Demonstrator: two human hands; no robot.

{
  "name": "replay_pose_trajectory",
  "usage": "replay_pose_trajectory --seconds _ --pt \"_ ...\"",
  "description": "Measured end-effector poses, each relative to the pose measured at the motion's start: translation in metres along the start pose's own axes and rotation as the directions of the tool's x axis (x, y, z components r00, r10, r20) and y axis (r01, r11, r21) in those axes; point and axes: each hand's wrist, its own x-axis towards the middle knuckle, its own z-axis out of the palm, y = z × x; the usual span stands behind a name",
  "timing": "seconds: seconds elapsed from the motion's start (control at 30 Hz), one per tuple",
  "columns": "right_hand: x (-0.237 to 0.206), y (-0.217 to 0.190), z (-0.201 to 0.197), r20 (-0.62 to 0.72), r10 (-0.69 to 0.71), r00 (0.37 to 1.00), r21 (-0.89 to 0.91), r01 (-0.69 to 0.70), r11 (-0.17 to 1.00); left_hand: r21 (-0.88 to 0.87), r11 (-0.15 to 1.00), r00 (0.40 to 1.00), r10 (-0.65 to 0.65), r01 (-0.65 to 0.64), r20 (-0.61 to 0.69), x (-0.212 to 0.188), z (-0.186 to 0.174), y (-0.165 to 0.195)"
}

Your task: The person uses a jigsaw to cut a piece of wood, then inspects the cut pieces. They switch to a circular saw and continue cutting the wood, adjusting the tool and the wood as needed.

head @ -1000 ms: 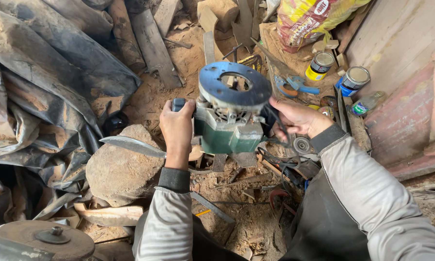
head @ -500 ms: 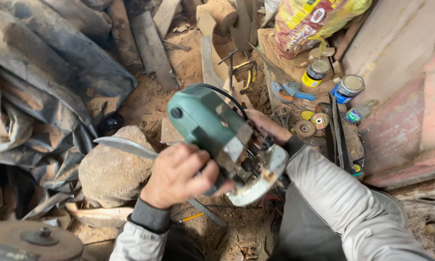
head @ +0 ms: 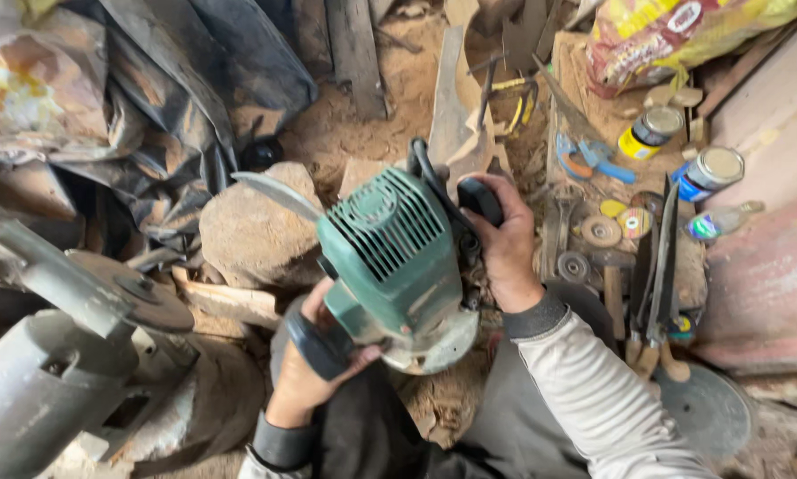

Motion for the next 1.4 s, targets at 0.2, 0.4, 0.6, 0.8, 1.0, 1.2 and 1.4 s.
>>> replay_pose_trajectory --seconds 0.2,0.4,0.6,0.8,1.0,1.2,1.4 --pt "-0.025 -0.012 -0.021 -0.132 -0.132 0.982 -0.2 0.104 0.974 -0.489 0.848 0.968 -0.249 0.202 -0.032 0.016 0.005 0.013" --pt "-0.026 0.004 -0.022 0.04 -0.297 0.954 -0.382 0.289 0.878 -0.427 0.855 0.807 -0.461 0.293 -0.369 0.102 -0.002 -0.051" --pt "-0.022 0.016 -0.029 0.009 -0.33 0.944 -0.386 0.308 0.87 -0.181 0.983 0.885 -0.104 0.023 -0.454 0.126 0.012 -0.04" --pt "-0.028 0.01 -0.024 -0.145 0.175 0.974 0.697 -0.025 0.716 0.334 0.824 0.784 0.551 -0.458 -0.285 0.094 0.044 -0.011" --pt "-0.03 -0.005 -0.028 -0.066 0.082 0.994 0.539 -0.033 0.842 -0.055 0.832 0.731 0.451 -0.552 -0.512 0.071 0.062 -0.019" --pt "-0.052 -0.019 -0.03 0.115 -0.079 0.99 0.51 0.01 0.86 -0.447 0.857 0.837 -0.032 -0.259 -0.546 0.001 0.059 -0.044" --pt "-0.086 -0.025 -0.03 0.423 -0.105 0.9 0.47 -0.119 0.875 0.022 0.993 0.87 -0.089 0.113 -0.485 -0.112 0.031 -0.108"
